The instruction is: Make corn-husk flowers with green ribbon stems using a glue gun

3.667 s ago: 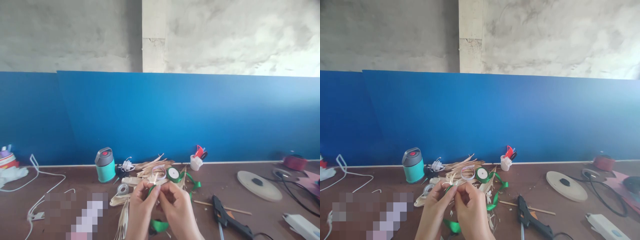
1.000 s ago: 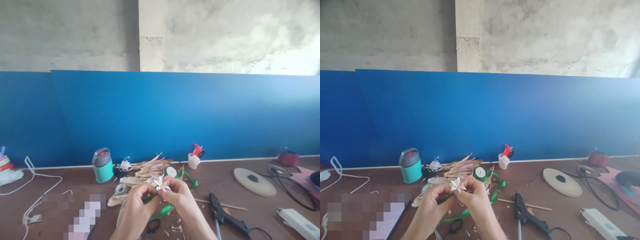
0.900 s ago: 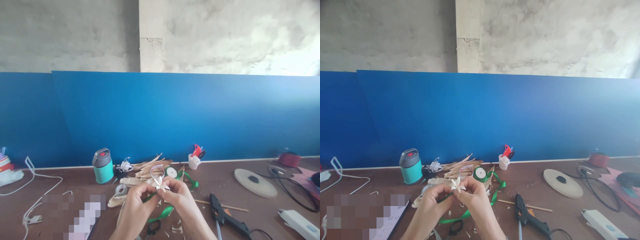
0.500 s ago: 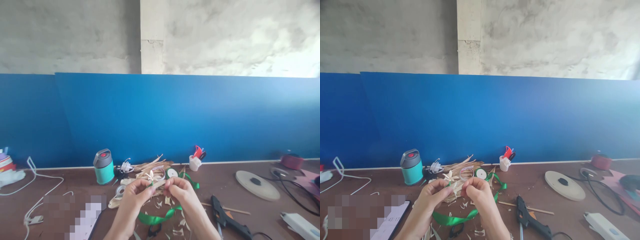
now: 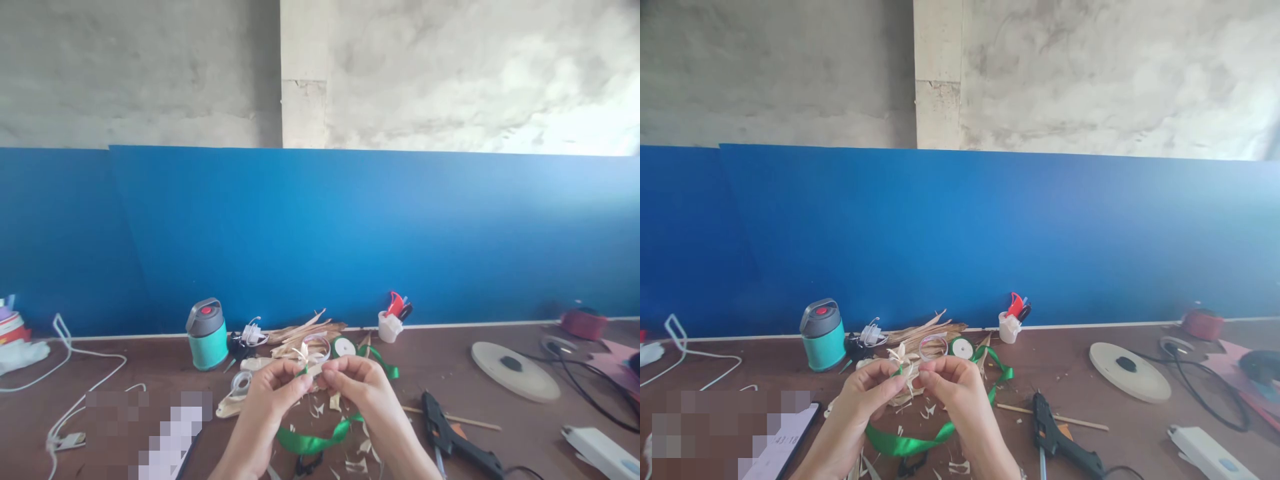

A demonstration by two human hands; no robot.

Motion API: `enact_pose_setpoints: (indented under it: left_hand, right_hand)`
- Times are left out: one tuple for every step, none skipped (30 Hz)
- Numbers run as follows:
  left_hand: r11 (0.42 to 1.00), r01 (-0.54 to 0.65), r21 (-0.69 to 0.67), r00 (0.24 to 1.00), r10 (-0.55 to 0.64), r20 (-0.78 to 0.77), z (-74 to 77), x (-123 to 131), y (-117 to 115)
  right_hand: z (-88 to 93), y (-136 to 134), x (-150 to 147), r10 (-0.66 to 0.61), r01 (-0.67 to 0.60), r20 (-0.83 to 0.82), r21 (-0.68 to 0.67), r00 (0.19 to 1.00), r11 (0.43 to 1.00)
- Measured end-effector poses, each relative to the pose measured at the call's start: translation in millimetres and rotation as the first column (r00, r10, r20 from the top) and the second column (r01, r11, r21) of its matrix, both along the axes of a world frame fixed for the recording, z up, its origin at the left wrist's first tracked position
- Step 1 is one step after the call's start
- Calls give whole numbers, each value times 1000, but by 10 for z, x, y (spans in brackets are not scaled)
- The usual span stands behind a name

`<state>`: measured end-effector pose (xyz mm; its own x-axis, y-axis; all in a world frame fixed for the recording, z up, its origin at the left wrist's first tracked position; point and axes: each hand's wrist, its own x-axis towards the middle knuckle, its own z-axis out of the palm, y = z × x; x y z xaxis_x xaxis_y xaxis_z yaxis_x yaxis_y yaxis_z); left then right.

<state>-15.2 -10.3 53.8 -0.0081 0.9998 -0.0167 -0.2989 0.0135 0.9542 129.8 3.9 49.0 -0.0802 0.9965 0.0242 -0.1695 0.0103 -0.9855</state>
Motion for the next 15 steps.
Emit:
enact_pose_setpoints:
  left_hand:
    - [1000, 13, 2, 1000, -13, 3, -5, 0, 3]
    - [1000, 21, 5, 1000, -21, -1, -15, -3, 10]
    - [1000, 22, 10, 1000, -22, -13, -30, -9, 19]
    - [1000, 22, 15, 999, -21, -33, -48, -17, 32]
    - [1000, 23, 17, 998, -22, -57, -68, -27, 45]
    - [999, 23, 23, 997, -21, -80, -89, -36, 58]
    - [999, 26, 28, 995, -23, -96, -110, -44, 69]
    - [999, 26, 31, 994, -23, -104, -129, -49, 76]
    - [999, 22, 30, 995, -19, -99, -144, -50, 78]
    - [1000, 10, 27, 996, -8, -85, -157, -49, 76]
    - [1000, -7, 22, 998, 8, -66, -167, -43, 69]
    - [1000, -21, 13, 999, 22, -46, -175, -36, 60]
    - [1000, -30, 2, 999, 30, -31, -182, -27, 49]
    - [999, -33, -8, 999, 33, -25, -189, -18, 39]
    - [999, -34, -17, 999, 33, -28, -199, -9, 31]
  right_hand:
    - [-9, 3, 1, 4, -5, 29, 20, 1000, 1000]
    - [-20, 10, 3, 7, -9, 65, 43, 998, 999]
    - [-34, 20, 4, 9, -16, 108, 65, 994, 998]
    - [-48, 31, 5, 7, -20, 152, 82, 988, 996]
    - [-61, 41, 4, 1, -21, 191, 101, 982, 995]
    - [-71, 47, 2, -8, -18, 213, 123, 977, 992]
    - [-76, 48, -2, -14, -17, 211, 146, 977, 989]
    - [-76, 43, -8, -6, -25, 191, 159, 981, 987]
    - [-72, 33, -15, 13, -39, 161, 160, 987, 986]
    - [-66, 18, -24, 38, -56, 129, 146, 991, 988]
    - [-60, 3, -33, 67, -80, 106, 119, 992, 990]
    - [-56, -11, -41, 91, -99, 95, 86, 991, 991]
    - [-54, -22, -48, 108, -114, 96, 59, 990, 992]
    - [-56, -28, -53, 115, -120, 105, 47, 988, 992]
    - [-60, -29, -57, 118, -124, 116, 47, 986, 991]
